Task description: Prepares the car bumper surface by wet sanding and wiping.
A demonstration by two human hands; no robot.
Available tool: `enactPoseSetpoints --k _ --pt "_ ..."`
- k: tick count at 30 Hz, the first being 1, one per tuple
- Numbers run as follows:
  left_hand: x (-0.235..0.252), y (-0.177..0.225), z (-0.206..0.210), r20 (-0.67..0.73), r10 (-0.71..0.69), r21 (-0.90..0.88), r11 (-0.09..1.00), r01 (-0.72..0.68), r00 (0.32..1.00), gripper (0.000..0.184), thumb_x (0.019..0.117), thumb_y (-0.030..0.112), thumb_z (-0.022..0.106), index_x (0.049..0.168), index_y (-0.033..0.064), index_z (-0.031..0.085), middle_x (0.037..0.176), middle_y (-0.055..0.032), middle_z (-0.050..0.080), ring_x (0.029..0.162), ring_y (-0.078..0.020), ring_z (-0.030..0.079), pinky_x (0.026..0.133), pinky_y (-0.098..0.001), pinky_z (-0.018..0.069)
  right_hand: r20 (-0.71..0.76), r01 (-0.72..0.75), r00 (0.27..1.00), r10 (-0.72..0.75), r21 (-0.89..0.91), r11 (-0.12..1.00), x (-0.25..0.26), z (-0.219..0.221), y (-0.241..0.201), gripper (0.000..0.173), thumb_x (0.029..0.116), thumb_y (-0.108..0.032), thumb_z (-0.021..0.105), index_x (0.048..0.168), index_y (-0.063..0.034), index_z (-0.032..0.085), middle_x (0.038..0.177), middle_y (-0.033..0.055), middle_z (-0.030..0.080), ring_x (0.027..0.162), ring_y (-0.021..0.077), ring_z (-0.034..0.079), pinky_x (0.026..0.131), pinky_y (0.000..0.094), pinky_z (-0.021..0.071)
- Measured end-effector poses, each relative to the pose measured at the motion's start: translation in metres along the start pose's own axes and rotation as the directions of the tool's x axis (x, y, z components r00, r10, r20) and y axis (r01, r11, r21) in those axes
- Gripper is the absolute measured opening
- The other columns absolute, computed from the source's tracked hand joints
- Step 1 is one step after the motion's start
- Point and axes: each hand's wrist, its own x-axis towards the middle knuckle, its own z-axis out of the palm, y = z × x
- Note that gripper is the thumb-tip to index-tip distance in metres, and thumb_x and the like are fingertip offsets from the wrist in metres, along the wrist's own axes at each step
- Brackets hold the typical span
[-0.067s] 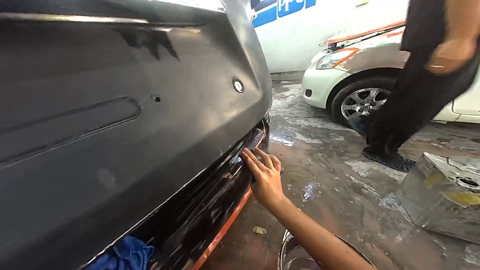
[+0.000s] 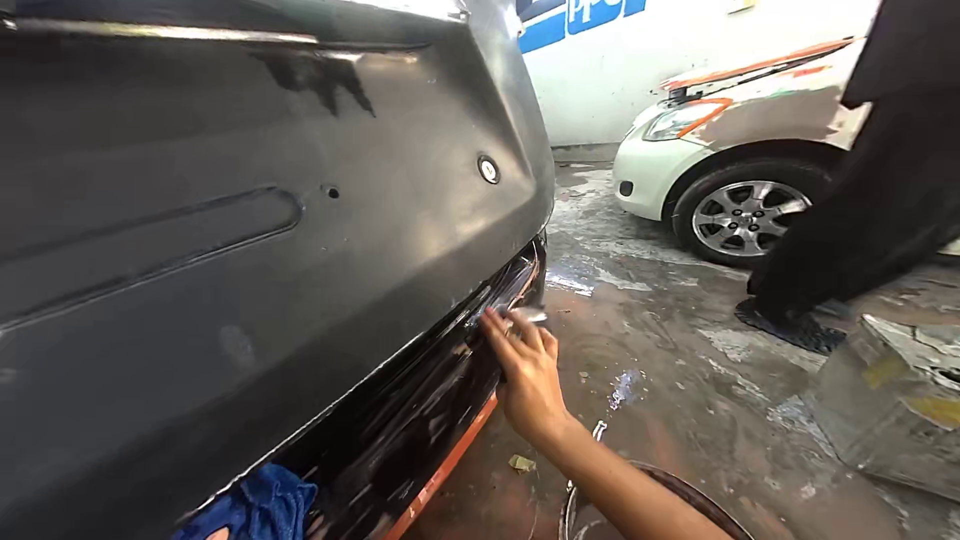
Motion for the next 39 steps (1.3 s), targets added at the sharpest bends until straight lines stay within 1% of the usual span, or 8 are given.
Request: enactPoseSetpoints --k 2,5,16,19,27,32,36,39 --pt "-0.01 -0.065 0.044 -0.35 0.375 -0.17 0.875 -0.452 0.858 0.04 0.0953 0.03 0.064 0.107 -0.008 0.069 0.098 -0.0181 0.073 0.099 -0.0144 0.07 0.094 -0.0261 0.0516 -0.041 0.081 0.996 -0.082 -0.029 0.996 0.002 -0.002 0.006 0.062 0.0848 -0.003 0.061 0.141 -0.0293 0.063 0.147 -0.0127 0.058 0.137 0.02 0.053 0.101 0.0544 0.0465" --pt "-0.03 -0.064 0.035 -0.235 0.215 -0.259 0.926 -0.274 0.948 0.046 0.0924 0.037 0.071 0.114 -0.0028 0.065 0.105 -0.0188 0.073 0.103 -0.0149 0.07 0.094 -0.0323 0.0543 -0.036 0.028 0.999 -0.031 -0.095 0.995 0.014 0.002 0.027 0.061 0.0855 -0.001 0.062 0.14 -0.027 0.064 0.146 -0.0106 0.06 0.138 0.0264 0.051 0.102 0.0608 0.0416" --pt "-0.032 -0.064 0.038 -0.247 0.18 -0.23 0.944 -0.238 0.952 0.047 0.0919 0.04 0.071 0.113 -0.0014 0.066 0.103 -0.0196 0.073 0.101 -0.018 0.071 0.092 -0.0354 0.0553 0.013 0.094 0.996 -0.093 -0.085 0.992 0.015 0.0 0.017 0.059 0.0829 -0.002 0.063 0.14 -0.017 0.063 0.148 0.0004 0.058 0.14 0.0289 0.049 0.105 0.0609 0.0433" --pt "-0.03 -0.065 0.037 -0.241 0.179 -0.257 0.936 -0.241 0.954 0.045 0.0918 0.037 0.072 0.112 -0.0022 0.067 0.102 -0.0202 0.073 0.101 -0.0178 0.071 0.092 -0.0352 0.0555 -0.098 0.203 0.972 -0.212 -0.098 0.974 0.008 0.0 0.019 0.052 0.0871 -0.006 0.059 0.135 -0.0254 0.069 0.141 -0.0084 0.064 0.133 0.0219 0.056 0.1 0.0523 0.0462" --pt "-0.032 -0.063 0.037 -0.275 0.215 -0.266 0.92 -0.289 0.937 0.044 0.0923 0.035 0.072 0.113 -0.0027 0.066 0.102 -0.0181 0.073 0.102 -0.0113 0.069 0.093 -0.0275 0.0535 -0.136 0.17 0.973 -0.188 -0.137 0.976 0.015 0.0 0.037 0.043 0.0926 -0.011 0.054 0.128 -0.0259 0.073 0.135 -0.0088 0.068 0.13 0.0222 0.059 0.1 0.0523 0.0447" --pt "-0.033 -0.062 0.035 -0.284 0.222 -0.275 0.913 -0.301 0.933 0.043 0.0925 0.035 0.072 0.113 -0.0023 0.065 0.102 -0.0173 0.073 0.102 -0.0092 0.068 0.093 -0.0251 0.0527 0.002 0.127 0.992 -0.127 -0.054 0.991 0.016 -0.003 0.016 0.054 0.0802 -0.005 0.065 0.134 -0.0125 0.068 0.143 0.0042 0.062 0.135 0.0295 0.055 0.103 0.0598 0.0454" --pt "-0.035 -0.064 0.035 -0.267 0.201 -0.291 0.916 -0.278 0.943 0.044 0.0921 0.035 0.073 0.116 -0.0011 0.066 0.105 -0.0176 0.072 0.104 -0.0115 0.069 0.095 -0.0283 0.0531 -0.015 0.256 0.966 -0.257 -0.016 0.966 0.022 0.003 0.023 0.047 0.0867 -0.004 0.061 0.131 -0.0181 0.069 0.141 0.0015 0.064 0.132 0.0233 0.059 0.103 0.0542 0.0486" --pt "-0.036 -0.064 0.034 -0.258 0.194 -0.29 0.919 -0.268 0.946 0.042 0.0913 0.034 0.074 0.114 -0.0008 0.066 0.103 -0.0171 0.073 0.103 -0.0111 0.069 0.094 -0.0276 0.0532 -0.034 0.171 0.985 -0.171 -0.018 0.985 0.034 0.009 0.033 0.051 0.0792 0.001 0.065 0.128 -0.0144 0.071 0.134 0.0078 0.066 0.127 0.0287 0.059 0.101 0.0587 0.0456"
